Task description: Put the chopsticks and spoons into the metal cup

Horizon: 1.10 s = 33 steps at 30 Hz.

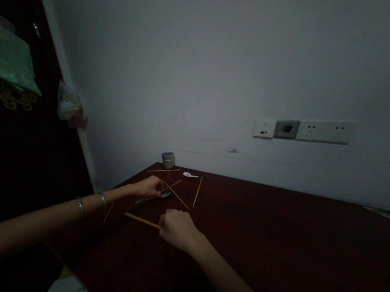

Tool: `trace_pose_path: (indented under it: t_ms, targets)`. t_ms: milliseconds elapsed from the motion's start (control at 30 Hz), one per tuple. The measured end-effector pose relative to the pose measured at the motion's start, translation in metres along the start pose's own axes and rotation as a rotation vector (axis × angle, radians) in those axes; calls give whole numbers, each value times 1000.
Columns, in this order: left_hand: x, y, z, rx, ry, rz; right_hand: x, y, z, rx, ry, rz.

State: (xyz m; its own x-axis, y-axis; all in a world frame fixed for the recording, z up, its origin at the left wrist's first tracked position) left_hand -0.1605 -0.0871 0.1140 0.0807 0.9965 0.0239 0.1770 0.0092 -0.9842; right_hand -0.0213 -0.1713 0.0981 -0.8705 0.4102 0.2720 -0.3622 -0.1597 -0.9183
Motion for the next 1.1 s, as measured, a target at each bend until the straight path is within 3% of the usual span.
trace_pose_path:
  t_ms: [100,200,300,433,567,700,900,1100]
  targets:
    - [14,-22,-7,-280,-28,-63,-20,-28,-36,322,103,-112]
    - [28,-32,-23,-547,0,-65,-43,-51,-75,648,212,-261]
    - [40,-33,-47,-802,7,-55,-68,-64,-114,906,354,-473]
    - [52,-24,-94,-1054,65,-11,-98,-65,-152,1138,497,-722]
    - [59,-3,-144,-1223,103,121,-115,-64,-165,1165,539,-805]
    - [67,20,-179,-1331,117,180,-125,-67,-170,1131,565,-819]
    - [84,59,-209,-1463,112,239,-144,-62,-195,1044,614,-875]
    - [88,82,-225,-1519,94,261,-156,-53,-212,1052,673,-891]
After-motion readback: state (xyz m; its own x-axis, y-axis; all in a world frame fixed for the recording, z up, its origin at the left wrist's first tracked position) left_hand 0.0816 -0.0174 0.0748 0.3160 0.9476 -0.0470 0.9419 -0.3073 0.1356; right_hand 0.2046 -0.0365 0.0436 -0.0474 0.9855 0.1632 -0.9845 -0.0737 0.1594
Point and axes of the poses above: each hand's wrist, its own x-axis towards the middle knuckle, its own y-axis out of the palm, z = x × y, the point moved 8 cm from there along x, towards the middle knuckle, and after that the axes turned 5 degrees about -y, right-handed, at the moved point
